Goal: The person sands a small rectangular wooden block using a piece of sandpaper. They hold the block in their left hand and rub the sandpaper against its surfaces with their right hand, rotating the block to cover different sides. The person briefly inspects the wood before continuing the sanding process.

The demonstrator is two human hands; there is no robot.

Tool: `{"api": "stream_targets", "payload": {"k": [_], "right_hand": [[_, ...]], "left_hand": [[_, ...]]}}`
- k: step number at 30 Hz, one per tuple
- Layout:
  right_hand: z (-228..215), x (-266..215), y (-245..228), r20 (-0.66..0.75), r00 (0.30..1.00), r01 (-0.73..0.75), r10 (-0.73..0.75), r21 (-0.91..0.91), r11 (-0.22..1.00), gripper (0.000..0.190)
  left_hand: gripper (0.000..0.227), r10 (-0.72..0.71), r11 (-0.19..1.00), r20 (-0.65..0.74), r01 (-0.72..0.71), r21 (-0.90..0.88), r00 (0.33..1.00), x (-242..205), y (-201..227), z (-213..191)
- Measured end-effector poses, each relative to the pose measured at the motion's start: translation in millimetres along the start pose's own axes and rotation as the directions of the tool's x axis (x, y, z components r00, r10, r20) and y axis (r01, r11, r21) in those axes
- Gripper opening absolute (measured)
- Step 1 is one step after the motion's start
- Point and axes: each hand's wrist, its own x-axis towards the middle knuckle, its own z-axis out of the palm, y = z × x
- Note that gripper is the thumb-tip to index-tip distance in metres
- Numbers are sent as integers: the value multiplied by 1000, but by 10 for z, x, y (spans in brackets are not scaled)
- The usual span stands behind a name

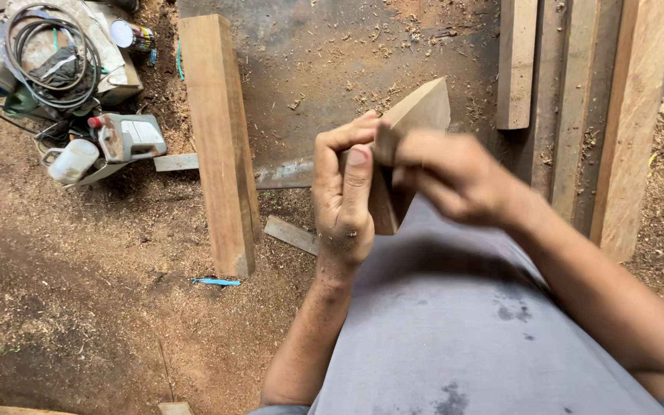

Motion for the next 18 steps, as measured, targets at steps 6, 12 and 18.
{"api": "stream_targets", "payload": {"k": [6, 12, 18], "right_hand": [[242, -187, -237, 30, 1000, 3, -4, 58, 998, 9], [403, -172, -211, -205, 974, -79, 95, 85, 993, 24], [365, -165, 105, -324, 842, -385, 432, 200, 901, 22]], "left_hand": [[22, 58, 998, 26, -59, 14, 998, 28, 8, -92], [22, 36, 995, 90, -44, 91, 995, 91, 60, -104], [21, 18, 998, 159, -28, 64, 987, 42, 42, -50]]}}
